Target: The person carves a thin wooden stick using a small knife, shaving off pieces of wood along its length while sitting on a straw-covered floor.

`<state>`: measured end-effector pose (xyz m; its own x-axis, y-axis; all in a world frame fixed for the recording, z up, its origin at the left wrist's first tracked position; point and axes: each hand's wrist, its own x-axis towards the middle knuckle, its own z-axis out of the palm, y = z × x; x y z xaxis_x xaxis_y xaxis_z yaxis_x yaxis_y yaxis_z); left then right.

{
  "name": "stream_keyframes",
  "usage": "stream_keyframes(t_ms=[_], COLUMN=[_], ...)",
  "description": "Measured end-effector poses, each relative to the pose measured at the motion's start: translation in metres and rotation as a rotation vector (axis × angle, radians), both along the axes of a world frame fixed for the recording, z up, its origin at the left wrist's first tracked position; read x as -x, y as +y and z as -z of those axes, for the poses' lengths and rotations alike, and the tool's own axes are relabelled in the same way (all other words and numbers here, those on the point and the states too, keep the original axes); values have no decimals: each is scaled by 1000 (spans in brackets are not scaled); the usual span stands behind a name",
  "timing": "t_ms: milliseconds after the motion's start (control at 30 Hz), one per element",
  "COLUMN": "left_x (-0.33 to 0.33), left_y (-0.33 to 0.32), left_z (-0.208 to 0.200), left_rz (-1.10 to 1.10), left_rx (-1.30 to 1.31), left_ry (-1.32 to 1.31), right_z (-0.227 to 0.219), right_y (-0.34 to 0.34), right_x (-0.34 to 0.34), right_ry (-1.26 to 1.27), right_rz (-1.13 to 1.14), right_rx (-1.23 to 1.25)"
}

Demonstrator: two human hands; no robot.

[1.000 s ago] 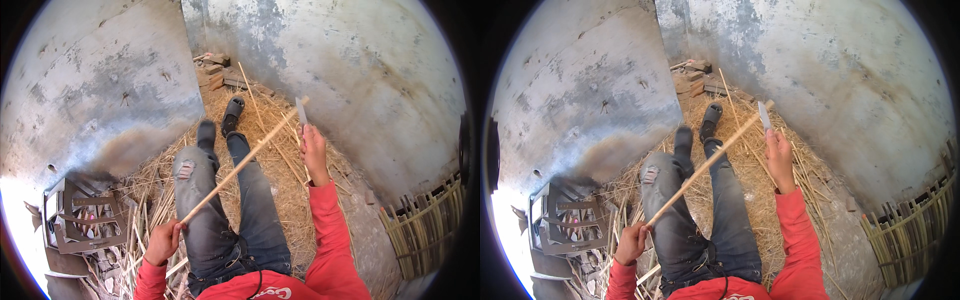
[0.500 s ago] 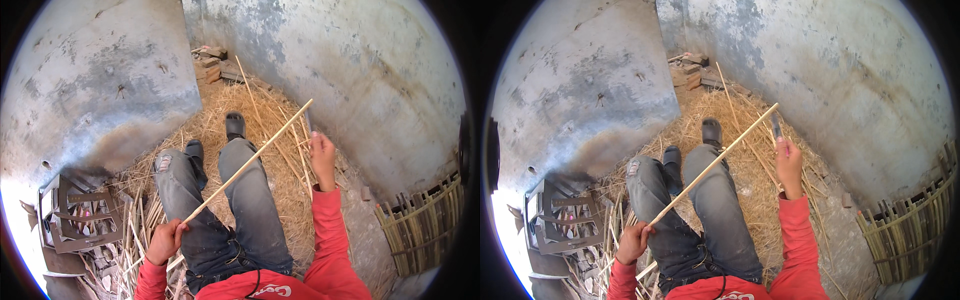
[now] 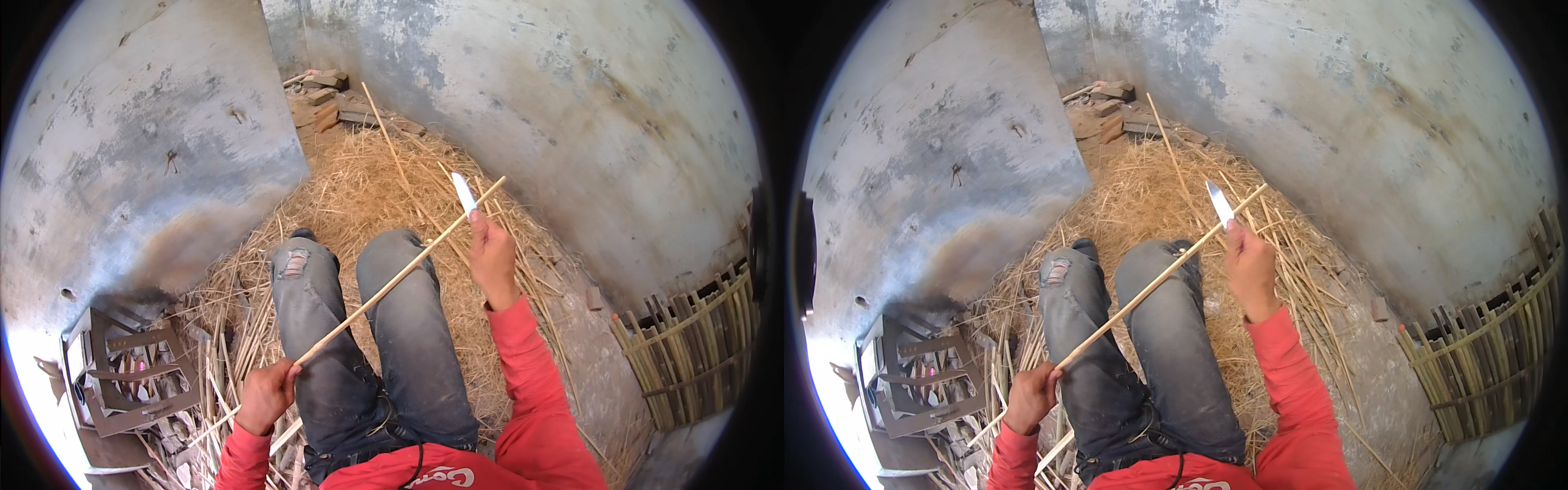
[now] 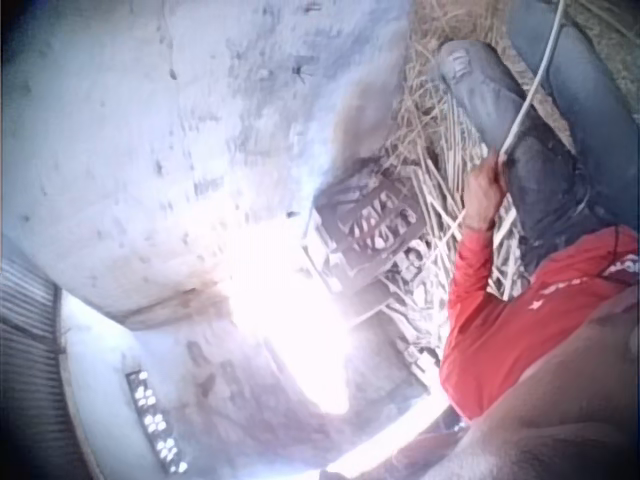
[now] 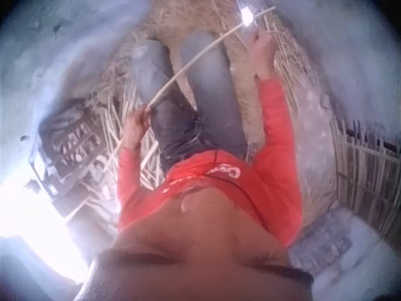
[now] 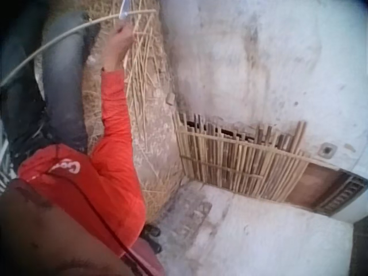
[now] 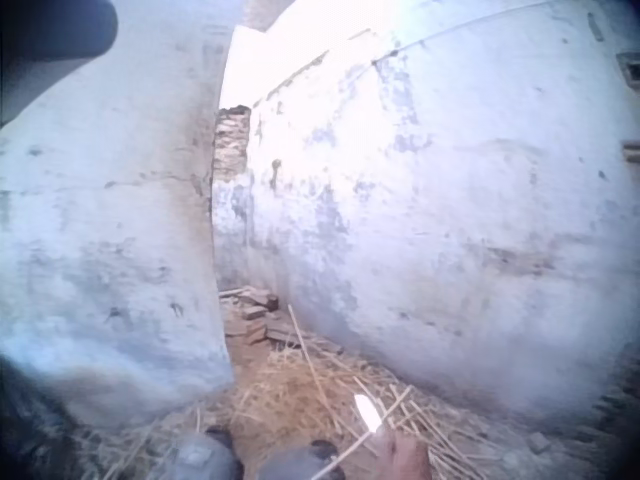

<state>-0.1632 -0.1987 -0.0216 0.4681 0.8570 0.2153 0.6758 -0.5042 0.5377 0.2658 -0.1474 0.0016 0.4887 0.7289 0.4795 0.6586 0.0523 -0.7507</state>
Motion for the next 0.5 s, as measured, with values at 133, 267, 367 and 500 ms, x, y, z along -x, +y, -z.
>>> stream_keyframes(t_ms=[133,267,367,500], left_x=[5,-7,-7,-15], left_y=[-4,-3,-8,0], left_z=[-7,-5,-7,-5], left_rz=[-35,-24,-66,-19], left_rx=[-39,-43,-28,0], left_ry=[70,71,49,51], right_z=[-6,19,12,20], right_y=[-9,-9,-12,0], right_x=[-9,-10,-12,-18], right_ry=[-94,-108,-127,-90], right_rz=[-4,-5,-15,-18], right_rx=[76,-10,2,-66])
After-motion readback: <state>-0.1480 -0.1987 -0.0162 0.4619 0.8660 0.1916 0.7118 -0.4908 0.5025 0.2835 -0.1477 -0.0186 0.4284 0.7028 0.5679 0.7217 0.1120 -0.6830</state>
